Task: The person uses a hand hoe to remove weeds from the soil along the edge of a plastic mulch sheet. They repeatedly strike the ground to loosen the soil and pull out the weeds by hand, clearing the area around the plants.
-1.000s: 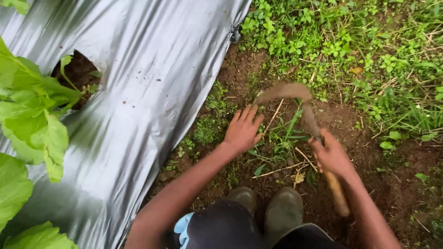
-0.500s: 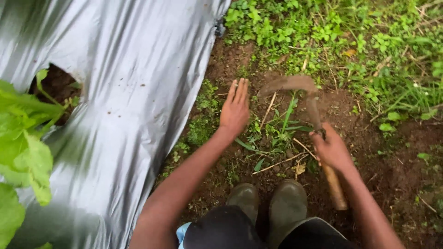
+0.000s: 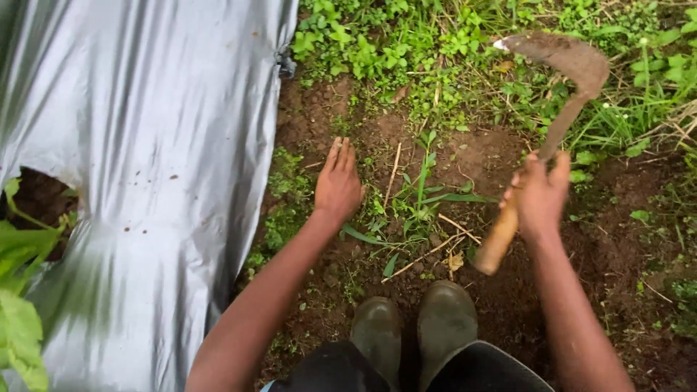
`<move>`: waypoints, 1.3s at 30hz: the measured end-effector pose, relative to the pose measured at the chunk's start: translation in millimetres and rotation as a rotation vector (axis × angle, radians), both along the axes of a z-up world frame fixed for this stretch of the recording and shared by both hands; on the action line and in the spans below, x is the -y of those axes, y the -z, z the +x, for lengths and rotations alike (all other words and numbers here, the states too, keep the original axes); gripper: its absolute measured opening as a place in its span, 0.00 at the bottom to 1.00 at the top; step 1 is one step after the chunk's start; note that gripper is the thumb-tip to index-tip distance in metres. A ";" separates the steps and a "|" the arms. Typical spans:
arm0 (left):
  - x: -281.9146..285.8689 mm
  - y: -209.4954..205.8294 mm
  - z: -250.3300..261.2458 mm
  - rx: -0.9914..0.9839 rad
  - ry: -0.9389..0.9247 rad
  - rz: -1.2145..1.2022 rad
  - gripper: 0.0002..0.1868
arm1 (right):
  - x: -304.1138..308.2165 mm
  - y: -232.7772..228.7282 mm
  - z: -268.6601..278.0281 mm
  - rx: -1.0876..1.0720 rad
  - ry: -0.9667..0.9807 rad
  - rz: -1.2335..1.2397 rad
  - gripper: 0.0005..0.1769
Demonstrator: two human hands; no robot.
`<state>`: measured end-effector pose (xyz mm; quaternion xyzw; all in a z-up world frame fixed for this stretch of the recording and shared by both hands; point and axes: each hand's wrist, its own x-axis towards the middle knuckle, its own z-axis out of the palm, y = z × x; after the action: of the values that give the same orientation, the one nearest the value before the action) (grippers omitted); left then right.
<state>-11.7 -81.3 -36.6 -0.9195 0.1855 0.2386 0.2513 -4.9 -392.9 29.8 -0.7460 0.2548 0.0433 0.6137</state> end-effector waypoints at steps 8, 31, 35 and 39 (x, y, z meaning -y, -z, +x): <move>9.9 -35.7 -1.8 0.008 -0.022 -0.077 0.34 | 18.2 1.5 -14.0 -0.147 -0.231 -0.097 0.13; 34.7 -13.1 -1.5 -0.234 -0.223 -0.850 0.30 | 27.0 -7.1 -4.7 -0.224 -0.254 -0.036 0.17; 40.8 -34.7 25.4 -0.147 -0.222 -0.728 0.24 | 16.2 1.8 4.6 -0.082 -0.135 -0.031 0.17; 54.0 -65.0 62.7 -0.075 -0.166 -0.747 0.25 | 8.4 -5.9 -8.4 -0.322 -0.244 0.021 0.17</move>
<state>51.0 -135.2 28.4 -0.9503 0.1938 0.2073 -0.1283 -13.4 -401.3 35.7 -0.7482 0.2570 0.2388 0.5631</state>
